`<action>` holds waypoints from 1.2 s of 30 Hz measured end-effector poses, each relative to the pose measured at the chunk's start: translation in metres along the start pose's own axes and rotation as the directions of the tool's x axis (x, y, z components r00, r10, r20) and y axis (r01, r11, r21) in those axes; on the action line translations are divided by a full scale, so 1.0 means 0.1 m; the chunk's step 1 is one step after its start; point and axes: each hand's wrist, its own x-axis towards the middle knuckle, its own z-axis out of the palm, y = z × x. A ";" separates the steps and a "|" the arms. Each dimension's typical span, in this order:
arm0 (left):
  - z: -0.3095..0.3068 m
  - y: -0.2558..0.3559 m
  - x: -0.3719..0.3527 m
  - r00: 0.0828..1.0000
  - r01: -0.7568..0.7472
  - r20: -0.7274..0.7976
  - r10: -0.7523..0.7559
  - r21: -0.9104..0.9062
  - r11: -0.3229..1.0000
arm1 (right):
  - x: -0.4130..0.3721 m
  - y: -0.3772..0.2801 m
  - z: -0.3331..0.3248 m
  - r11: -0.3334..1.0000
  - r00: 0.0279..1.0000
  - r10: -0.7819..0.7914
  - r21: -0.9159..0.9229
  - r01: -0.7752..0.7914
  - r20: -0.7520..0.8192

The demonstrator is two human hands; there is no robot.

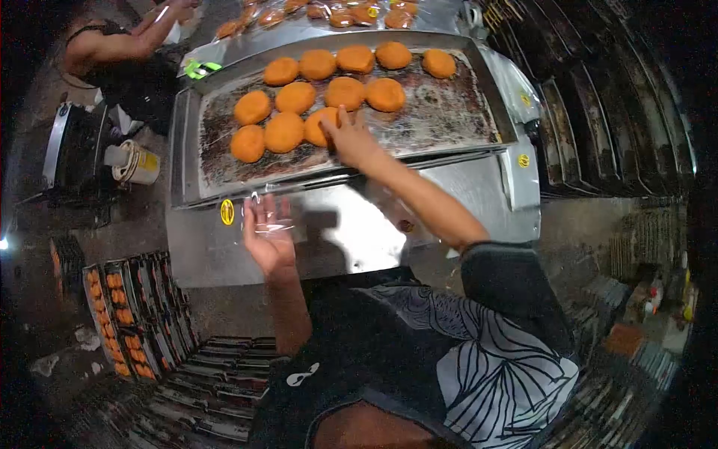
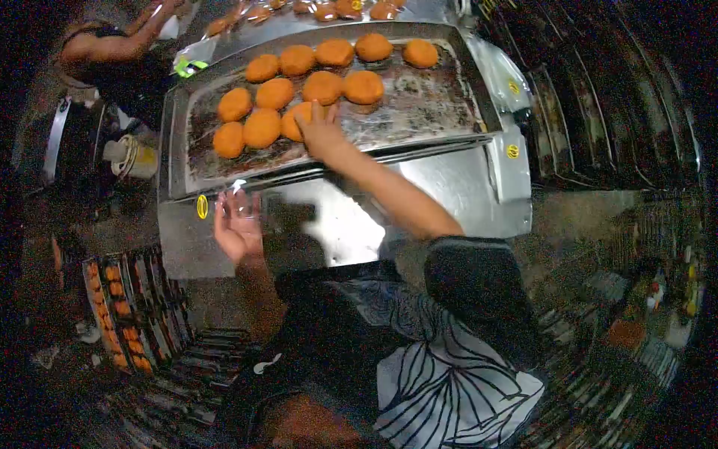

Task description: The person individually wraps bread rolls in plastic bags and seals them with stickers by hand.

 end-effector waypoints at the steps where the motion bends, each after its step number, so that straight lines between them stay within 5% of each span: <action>1: 0.02 0.13 0.00 1.000 -0.016 0.002 0.016 0.003 1.000 | 0.15 0.08 0.05 0.994 0.988 -0.106 0.023 0.104 0.110; 2: 0.01 0.28 -0.01 0.999 0.030 0.040 -0.026 -0.089 0.996 | 0.25 0.19 0.09 0.978 0.954 -0.209 0.061 0.201 0.215; 6: -0.08 0.56 0.10 0.996 0.062 0.074 -0.042 -0.284 0.957 | 0.38 0.47 0.49 0.927 0.951 -0.281 0.293 0.233 0.132; 8: -0.10 0.59 0.23 0.990 0.099 0.124 -0.060 -0.336 0.937 | 0.37 0.36 0.30 0.853 0.965 0.129 0.472 -0.225 0.227; 9: -0.14 0.60 0.30 0.990 0.106 0.123 -0.069 -0.334 0.937 | 0.29 0.29 0.22 0.852 0.963 0.135 0.469 -0.233 0.232; 11: -0.16 0.59 0.46 0.993 0.057 0.118 -0.014 -0.371 0.927 | -0.11 0.05 -0.08 0.500 0.987 0.145 0.856 -0.133 0.068; 12: -0.11 0.57 0.50 0.999 0.034 0.037 -0.022 -0.378 0.925 | -0.40 -0.24 -0.22 0.667 0.940 0.216 0.743 0.056 -0.265; 13: -0.08 0.50 0.52 0.997 0.067 0.055 -0.050 -0.378 0.923 | -0.66 -0.64 -0.37 0.823 0.793 0.203 0.539 0.180 -0.574; 14: -0.09 0.40 0.52 0.985 0.099 0.162 -0.054 -0.289 0.952 | -0.80 -0.97 -0.62 0.650 0.826 0.292 0.733 0.200 -0.483; 15: -0.09 0.30 0.49 0.961 0.125 0.268 -0.071 -0.191 0.973 | -0.86 -0.97 -0.50 0.807 0.727 -0.038 0.408 0.426 -0.685; 16: -0.08 0.22 0.45 0.952 0.171 0.281 -0.118 -0.174 0.970 | -0.91 -1.01 -0.56 0.727 0.735 -0.077 0.466 0.503 -0.673; 19: 0.03 0.03 0.30 0.873 0.250 0.411 -0.262 0.083 0.965 | -1.04 -1.00 -0.70 0.677 0.759 0.131 0.617 0.402 -0.638; 21: 0.15 -0.11 0.09 0.843 0.216 0.512 -0.166 -0.038 0.976 | -1.38 -1.06 -0.78 0.680 0.787 0.160 0.644 0.350 -0.596; 23: 0.35 -0.13 -0.21 0.841 0.144 0.462 -0.281 0.310 0.940 | -1.42 -0.95 -0.82 0.593 0.819 0.224 0.741 0.315 -0.528; 25: 0.36 -0.33 -0.39 0.872 0.144 0.365 -0.325 0.443 0.885 | -1.31 -0.83 -0.73 0.712 0.765 0.268 0.655 0.253 -0.586; 27: 0.58 -0.45 -0.57 0.687 0.516 0.541 -0.486 0.108 0.850 | -1.33 -0.70 -0.82 0.759 0.775 0.154 0.575 0.304 -0.613; 29: 0.12 -0.58 -0.23 0.280 0.776 0.795 -0.539 0.143 0.614 | -1.51 -0.66 -0.88 0.521 0.709 0.510 0.830 0.197 -0.488; 30: 0.03 -0.67 -0.25 0.393 0.658 0.602 -0.695 0.344 0.670 | -1.64 -0.55 -0.85 0.463 0.724 0.642 0.880 -0.103 -0.253; 31: -0.02 -0.72 -0.31 0.532 0.544 0.363 -0.765 0.546 0.637 | -1.57 -0.29 -0.68 0.691 0.706 0.528 0.722 -0.036 -0.471; 32: 0.02 -0.75 -0.50 0.565 0.498 0.323 -0.759 0.600 0.626 | -1.57 -0.06 -0.75 0.598 0.874 0.426 0.798 -0.077 -0.235; 33: 0.08 -0.76 -0.66 0.598 0.447 0.287 -0.748 0.656 0.609 | -1.54 0.16 -0.79 0.381 0.889 0.457 0.912 -0.151 -0.044; 34: -0.14 -0.91 -0.59 0.535 0.397 0.354 -0.767 0.696 0.598 | -1.38 0.46 -0.87 0.486 0.881 0.467 0.855 -0.184 -0.076; 35: -0.38 -1.01 -0.50 0.505 0.114 0.332 -0.797 0.889 0.443 | -1.21 0.70 -1.00 0.582 0.874 0.474 0.784 -0.218 -0.109; 36: -0.33 -1.00 -0.66 0.608 -0.188 0.359 -0.708 0.932 0.311 | -1.02 0.77 -1.37 0.585 0.841 0.494 0.800 -0.133 -0.221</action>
